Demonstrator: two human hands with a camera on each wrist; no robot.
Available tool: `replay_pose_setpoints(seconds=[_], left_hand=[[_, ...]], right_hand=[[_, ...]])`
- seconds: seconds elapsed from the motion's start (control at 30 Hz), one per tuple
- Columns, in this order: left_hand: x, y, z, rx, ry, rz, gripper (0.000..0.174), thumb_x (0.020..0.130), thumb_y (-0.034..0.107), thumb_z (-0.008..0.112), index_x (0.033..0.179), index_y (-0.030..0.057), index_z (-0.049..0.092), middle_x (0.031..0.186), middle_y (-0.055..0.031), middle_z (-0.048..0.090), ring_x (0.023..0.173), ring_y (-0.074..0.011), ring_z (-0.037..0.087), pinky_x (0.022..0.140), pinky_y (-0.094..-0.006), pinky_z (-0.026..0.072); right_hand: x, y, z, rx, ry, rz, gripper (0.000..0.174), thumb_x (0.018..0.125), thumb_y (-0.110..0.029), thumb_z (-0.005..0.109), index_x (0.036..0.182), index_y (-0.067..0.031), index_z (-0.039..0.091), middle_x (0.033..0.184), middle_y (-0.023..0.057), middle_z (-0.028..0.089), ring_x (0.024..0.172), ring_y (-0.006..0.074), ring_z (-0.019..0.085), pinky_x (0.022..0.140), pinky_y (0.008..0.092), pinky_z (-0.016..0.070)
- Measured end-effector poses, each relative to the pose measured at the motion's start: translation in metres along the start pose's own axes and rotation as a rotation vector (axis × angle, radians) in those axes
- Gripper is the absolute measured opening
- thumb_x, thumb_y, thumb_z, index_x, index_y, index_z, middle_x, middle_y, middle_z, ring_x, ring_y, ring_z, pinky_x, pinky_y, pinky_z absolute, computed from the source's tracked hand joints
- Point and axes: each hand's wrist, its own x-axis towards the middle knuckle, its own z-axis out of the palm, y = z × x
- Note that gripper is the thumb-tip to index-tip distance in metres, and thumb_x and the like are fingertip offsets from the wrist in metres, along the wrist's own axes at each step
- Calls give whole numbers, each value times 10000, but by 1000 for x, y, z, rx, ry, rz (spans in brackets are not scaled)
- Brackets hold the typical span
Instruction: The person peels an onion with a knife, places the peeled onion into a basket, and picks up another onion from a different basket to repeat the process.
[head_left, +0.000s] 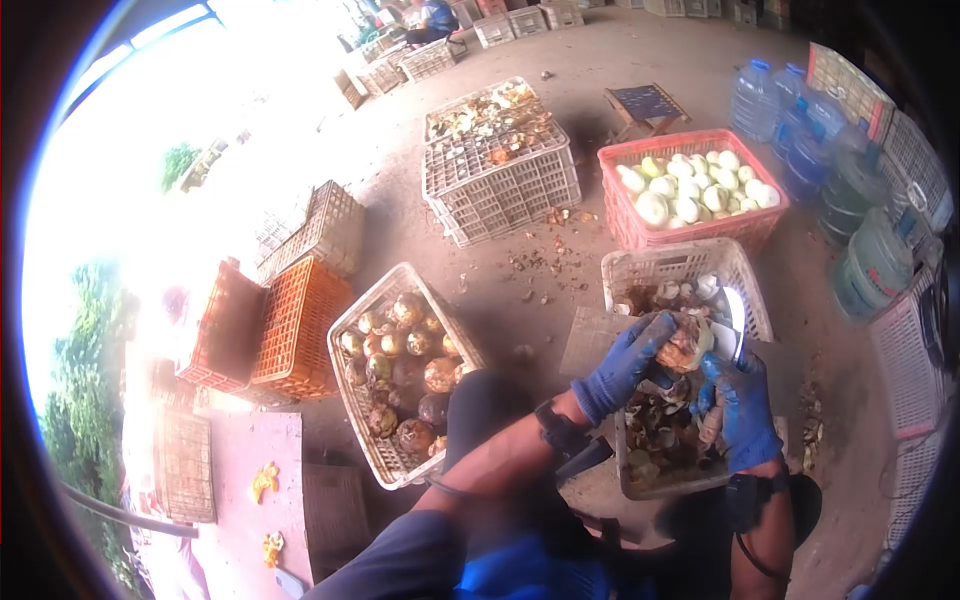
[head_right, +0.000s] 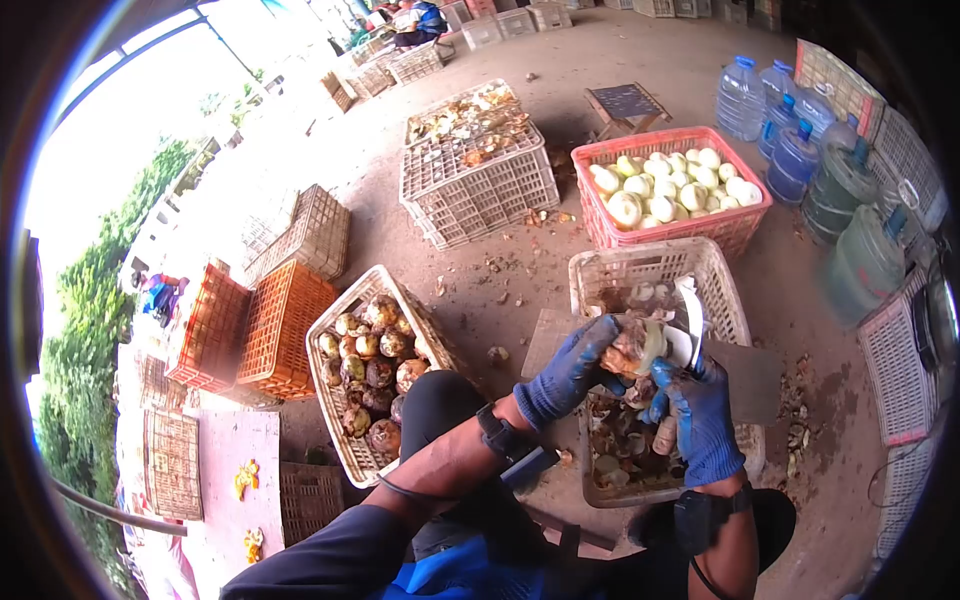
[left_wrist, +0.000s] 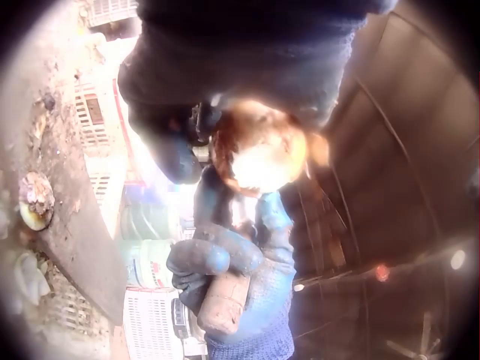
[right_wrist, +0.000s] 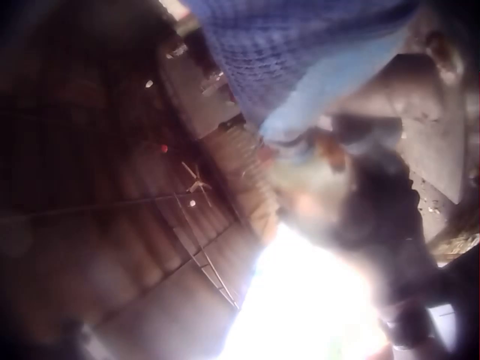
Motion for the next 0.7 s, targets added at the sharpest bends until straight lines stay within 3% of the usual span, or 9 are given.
replay_pose_setpoints(seconds=[0.03,0.13,0.23,0.27,0.37,0.4,0.5,0.6,0.7], left_hand=[[0,-2,-1,40,35,41,495,981,469,515,1259,61,552,1048,-24,641,864,-95,625,696,-258,548],[7,-15,-7,127,143,152,454,983,398,545,1271,47,548,1053,-19,631,873,-88,609,700,-248,536],[10,-21,-14,164,129,175,453,985,383,546,1273,33,545,1073,-25,620,888,-103,602,723,-258,531],[8,-22,-15,90,149,162,419,957,297,600,1234,-14,558,1102,-62,627,974,-128,585,852,-291,503],[9,-22,-10,167,139,147,488,913,316,665,1243,-24,549,1129,-77,628,1009,-142,584,894,-303,495],[9,-21,-6,162,143,184,601,849,278,760,1300,-20,497,1147,-76,610,1022,-132,587,915,-290,499],[3,-13,1,335,237,111,658,787,226,817,1297,-34,492,1143,-80,614,1039,-138,584,923,-293,496],[9,-26,-4,241,216,179,603,785,235,810,1253,-26,533,1149,-91,636,1027,-141,604,899,-303,509],[-9,10,10,199,127,80,576,780,167,809,1249,-23,534,1137,-91,643,1021,-134,612,893,-293,515]], right_hand=[[0,5,-4,8,6,-27,344,908,-30,605,1252,-28,598,871,59,668,507,93,539,429,233,464],[4,14,-4,-83,56,-136,360,895,-123,634,1243,-38,606,806,-11,628,500,55,474,435,207,382],[0,6,0,-106,100,-69,374,860,-17,677,1229,-29,621,938,26,682,578,73,548,438,226,437],[4,13,-5,-155,80,-109,373,852,-17,687,1219,-23,623,913,17,678,587,63,546,456,223,438],[18,27,-17,-193,51,-170,367,847,-14,690,1208,-22,627,909,17,676,574,55,529,473,221,436],[10,16,-4,-209,67,-156,344,852,-10,668,1194,-20,629,899,19,673,554,49,508,477,216,429],[6,16,-4,-239,5,-148,329,861,0,629,1190,-15,623,883,14,669,556,51,508,475,213,430],[2,5,6,-280,-21,-135,293,864,9,600,1155,-8,624,843,16,655,547,59,512,473,216,434],[1,1,4,-308,-26,-3,238,869,1,600,1106,-5,627,814,25,644,548,67,527,472,220,440]])
